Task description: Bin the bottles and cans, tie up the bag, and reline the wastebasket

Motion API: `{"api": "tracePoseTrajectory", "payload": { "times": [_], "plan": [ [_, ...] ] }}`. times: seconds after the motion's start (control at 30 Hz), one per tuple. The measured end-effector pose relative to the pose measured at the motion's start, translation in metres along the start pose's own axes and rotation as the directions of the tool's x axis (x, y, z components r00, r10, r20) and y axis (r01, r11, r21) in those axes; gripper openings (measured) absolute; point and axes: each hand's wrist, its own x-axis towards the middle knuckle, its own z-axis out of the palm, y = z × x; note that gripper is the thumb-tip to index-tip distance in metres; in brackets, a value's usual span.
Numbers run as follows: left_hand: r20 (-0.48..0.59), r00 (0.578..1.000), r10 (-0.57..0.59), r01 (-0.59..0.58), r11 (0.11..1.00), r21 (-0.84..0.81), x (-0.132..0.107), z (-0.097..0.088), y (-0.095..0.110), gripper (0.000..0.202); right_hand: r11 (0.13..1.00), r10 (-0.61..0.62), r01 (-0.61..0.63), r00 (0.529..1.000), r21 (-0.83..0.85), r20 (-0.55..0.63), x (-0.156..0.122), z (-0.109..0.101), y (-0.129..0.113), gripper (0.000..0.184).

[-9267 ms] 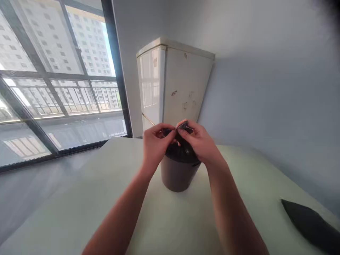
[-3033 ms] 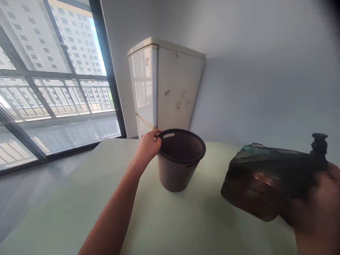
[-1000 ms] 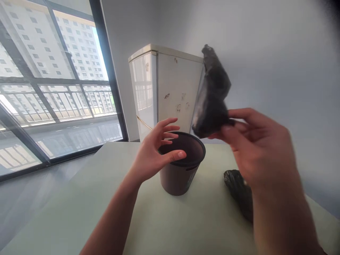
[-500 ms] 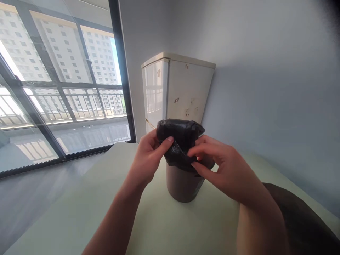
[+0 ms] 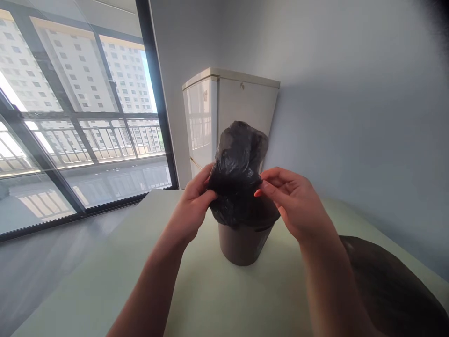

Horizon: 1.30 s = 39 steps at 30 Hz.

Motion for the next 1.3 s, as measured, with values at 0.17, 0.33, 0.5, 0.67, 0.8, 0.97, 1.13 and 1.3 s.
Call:
{"api": "tracePoseTrajectory", "payload": {
  "times": [0.17,0.33,0.5,0.67,0.8,0.97,1.13,1.3],
  "plan": [
    [-0.132,0.991,0.026,-0.012,0.994,0.109,0.006,0.004,-0.009,0.031,0.994,0.041,-0.045,0.998,0.097,0.041,-0.003,0.008,0.002,0.032],
    [-0.172,0.981,0.093,-0.049,0.969,0.243,0.006,0.011,-0.015,0.031,0.999,-0.013,0.012,1.000,0.037,0.027,-0.003,0.014,0.004,0.028],
    [-0.105,0.987,0.119,-0.071,0.924,0.377,0.000,0.013,-0.009,0.040,0.994,-0.055,0.058,0.998,-0.089,0.033,-0.003,0.011,0.003,0.021],
    [-0.057,0.989,0.136,-0.108,0.932,0.345,-0.001,0.008,-0.003,0.012,0.998,-0.054,0.057,0.994,-0.031,0.090,-0.002,0.008,0.000,0.020],
    [-0.157,0.972,0.177,-0.123,0.944,0.307,0.002,-0.004,0.001,0.019,0.998,-0.048,0.048,0.999,-0.045,-0.007,0.002,0.001,-0.001,0.016],
    [-0.286,0.935,0.208,-0.117,0.946,0.303,0.004,-0.014,0.004,0.022,0.989,0.031,-0.050,0.990,-0.139,-0.137,0.005,-0.014,-0.003,0.015],
    [-0.230,0.967,0.113,-0.081,0.986,0.144,0.005,-0.010,0.004,0.021,0.931,-0.031,0.001,0.997,-0.364,-0.077,0.003,-0.023,-0.005,0.039],
    [-0.166,0.985,0.043,-0.010,0.981,0.193,0.005,-0.005,0.003,0.024,0.915,-0.061,0.136,0.977,-0.381,0.202,-0.004,-0.017,-0.016,0.051]
  ]
}}
